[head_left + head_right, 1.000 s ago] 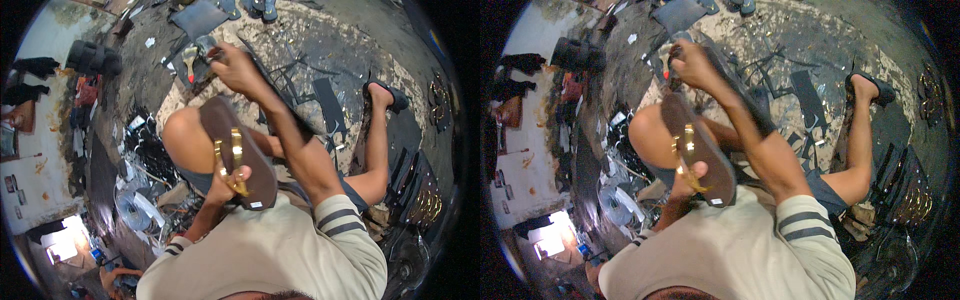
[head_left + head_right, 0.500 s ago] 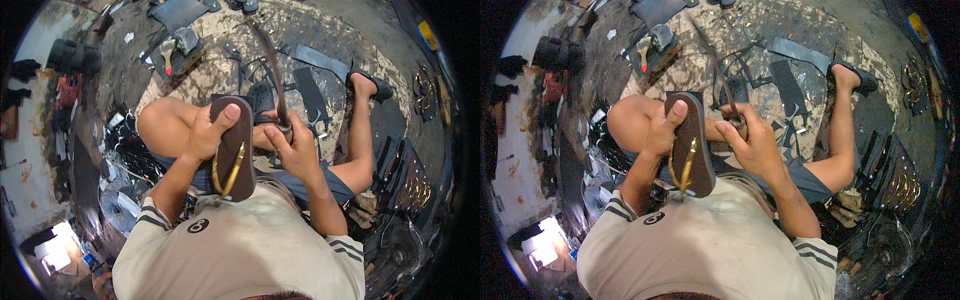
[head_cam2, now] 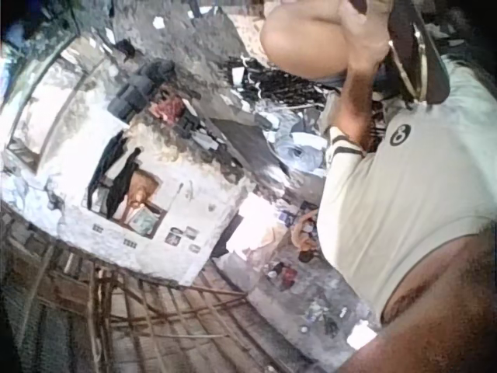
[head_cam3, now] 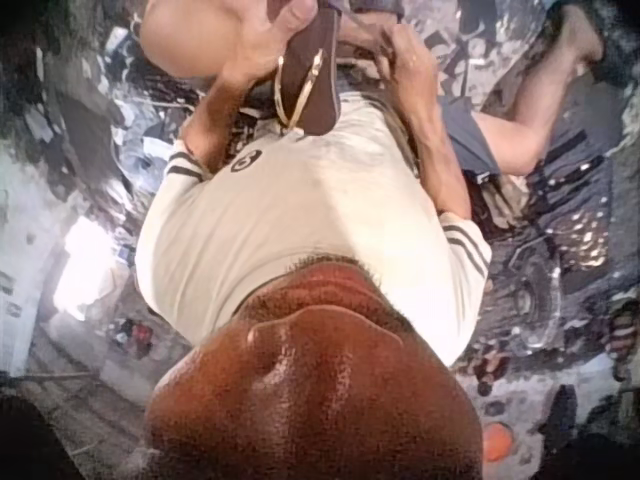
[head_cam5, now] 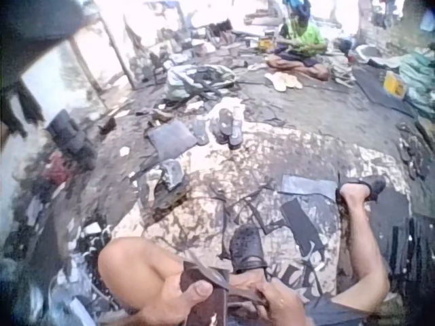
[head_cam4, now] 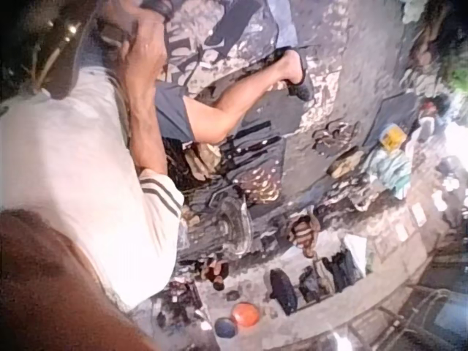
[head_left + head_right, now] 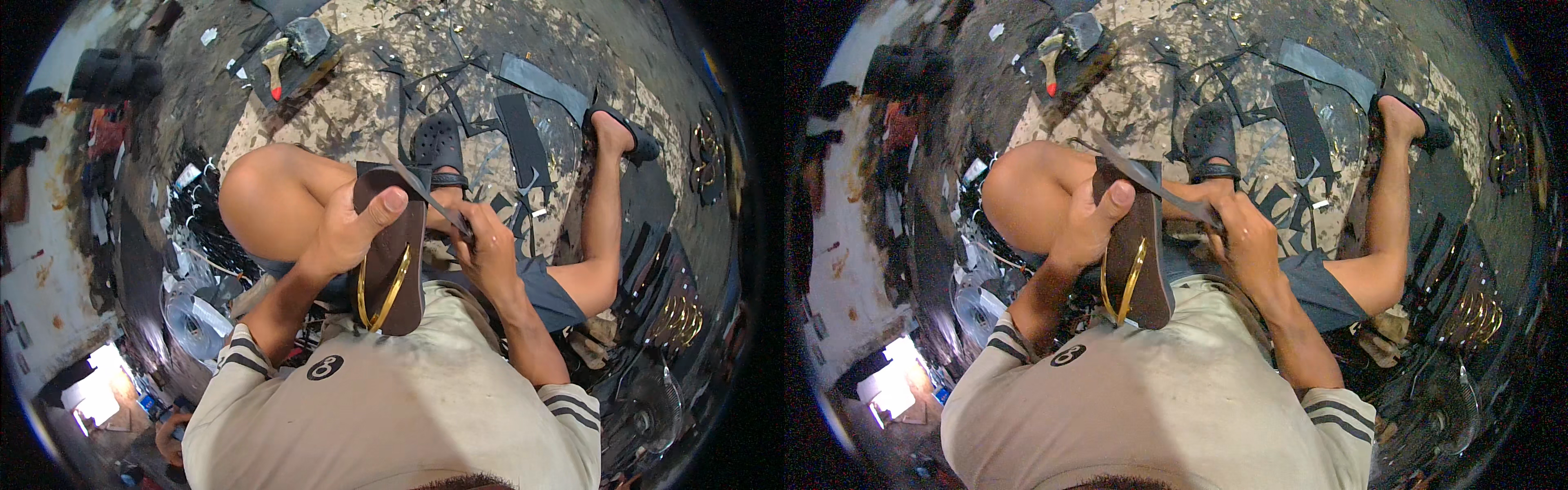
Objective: The person sits on the floor and assembles sandals by attaching straps to soles. They repeatedly pick up a sole, thread a strap through it, and place the finished unit onto a stack.
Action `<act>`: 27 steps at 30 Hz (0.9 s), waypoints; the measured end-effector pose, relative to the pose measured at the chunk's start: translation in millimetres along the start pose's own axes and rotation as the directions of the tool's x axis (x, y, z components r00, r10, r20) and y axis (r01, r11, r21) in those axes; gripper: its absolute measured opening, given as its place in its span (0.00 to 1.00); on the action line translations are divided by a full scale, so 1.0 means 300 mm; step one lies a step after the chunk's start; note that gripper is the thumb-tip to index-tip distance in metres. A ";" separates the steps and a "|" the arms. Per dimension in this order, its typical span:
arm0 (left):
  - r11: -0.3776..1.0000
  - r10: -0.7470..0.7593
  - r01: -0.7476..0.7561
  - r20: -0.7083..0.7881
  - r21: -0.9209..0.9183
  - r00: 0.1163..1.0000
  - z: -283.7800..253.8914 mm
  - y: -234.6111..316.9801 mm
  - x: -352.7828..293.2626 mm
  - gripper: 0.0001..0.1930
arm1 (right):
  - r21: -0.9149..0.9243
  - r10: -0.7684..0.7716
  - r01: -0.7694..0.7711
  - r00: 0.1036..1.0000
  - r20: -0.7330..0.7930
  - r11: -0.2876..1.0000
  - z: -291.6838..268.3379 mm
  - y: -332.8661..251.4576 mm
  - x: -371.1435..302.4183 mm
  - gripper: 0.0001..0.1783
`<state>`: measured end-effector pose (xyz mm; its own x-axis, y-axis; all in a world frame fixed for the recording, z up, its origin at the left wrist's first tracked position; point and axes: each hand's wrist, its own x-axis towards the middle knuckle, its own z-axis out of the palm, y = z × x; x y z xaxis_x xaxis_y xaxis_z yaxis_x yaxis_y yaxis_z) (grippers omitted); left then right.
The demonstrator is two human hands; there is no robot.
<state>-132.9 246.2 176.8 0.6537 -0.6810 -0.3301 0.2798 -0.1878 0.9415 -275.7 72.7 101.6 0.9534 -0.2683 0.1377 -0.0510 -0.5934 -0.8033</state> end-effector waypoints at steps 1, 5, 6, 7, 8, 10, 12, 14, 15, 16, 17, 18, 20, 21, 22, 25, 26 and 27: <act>0.999 -0.024 0.024 0.023 -0.022 0.999 0.006 0.006 -0.009 0.30 | -0.006 -0.012 0.012 1.000 0.006 1.000 -0.009 -0.032 0.045 0.24; 0.993 -0.111 0.113 0.123 -0.013 0.986 -0.001 0.033 -0.030 0.26 | -0.007 -0.028 0.030 0.982 0.186 1.000 -0.132 -0.138 0.146 0.25; 0.991 -0.134 0.135 0.156 0.008 0.979 -0.005 0.037 -0.028 0.26 | 0.025 -0.062 0.057 0.962 0.266 0.998 -0.173 -0.147 0.160 0.25; 0.993 -0.111 0.115 0.154 -0.014 0.982 -0.004 0.045 -0.024 0.25 | 0.032 -0.063 0.056 0.962 0.265 0.998 -0.199 -0.150 0.163 0.25; 0.995 -0.089 0.095 0.150 -0.036 0.985 -0.002 0.061 -0.020 0.25 | 0.040 -0.065 0.056 0.962 0.265 0.998 -0.221 -0.153 0.161 0.24; 0.997 0.009 0.000 0.106 -0.083 0.994 0.005 0.050 -0.031 0.23 | -0.036 -0.012 0.023 0.960 0.279 0.999 -0.250 -0.137 0.115 0.22; 0.994 -0.062 0.075 0.166 -0.074 0.984 0.000 0.050 -0.025 0.24 | -0.068 0.022 -0.003 0.957 0.290 0.998 -0.251 -0.095 0.078 0.22; 0.990 -0.117 0.132 0.257 -0.042 0.959 0.001 0.068 -0.025 0.25 | -0.096 0.023 0.007 0.951 0.307 0.995 -0.244 -0.068 0.051 0.23; 0.994 -0.089 0.104 0.255 -0.044 0.963 0.014 0.081 -0.022 0.25 | -0.097 0.005 0.028 0.946 0.323 0.995 -0.251 -0.080 0.073 0.23; 0.996 -0.066 0.079 0.247 -0.045 0.967 0.035 0.085 -0.028 0.25 | -0.092 -0.016 0.051 0.939 0.343 0.995 -0.260 -0.110 0.098 0.24; 0.997 -0.042 0.055 0.238 -0.046 0.970 0.047 0.084 -0.032 0.24 | -0.085 -0.037 0.073 0.931 0.363 0.994 -0.269 -0.131 0.120 0.24; 1.000 -0.002 0.004 0.241 -0.004 0.971 0.046 0.068 -0.029 0.21 | -0.058 -0.078 0.108 0.918 0.388 0.992 -0.278 -0.137 0.139 0.23; 0.996 -0.091 0.091 0.300 0.014 0.950 0.035 0.062 -0.030 0.21 | 0.000 -0.159 0.176 0.887 0.433 0.984 -0.295 -0.142 0.176 0.21; 0.991 -0.134 0.134 0.323 0.023 0.937 0.031 0.059 -0.033 0.21 | 0.012 -0.161 0.176 0.868 0.470 0.984 -0.303 -0.146 0.193 0.21; 0.991 -0.134 0.133 0.322 0.025 0.937 0.033 0.060 -0.036 0.21 | 0.025 -0.164 0.176 0.847 0.505 0.984 -0.311 -0.152 0.209 0.21; 0.990 -0.136 0.113 0.348 0.086 0.928 0.046 0.061 -0.038 0.22 | 0.077 -0.212 0.204 0.807 0.551 0.976 -0.311 -0.161 0.241 0.20; 0.986 -0.137 0.090 0.372 0.140 0.918 0.049 0.061 -0.032 0.22 | 0.097 -0.234 0.218 0.798 0.555 0.971 -0.309 -0.164 0.251 0.19; 0.979 -0.139 0.065 0.397 0.195 0.907 0.050 0.062 -0.024 0.22 | 0.094 -0.242 0.233 0.766 0.595 0.968 -0.310 -0.167 0.266 0.20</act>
<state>-143.1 237.0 197.6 0.2754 -0.8724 -0.4039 0.1796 -0.3661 0.9131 -224.7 10.4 206.8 0.9198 0.3899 -0.0450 0.2008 -0.5659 -0.7996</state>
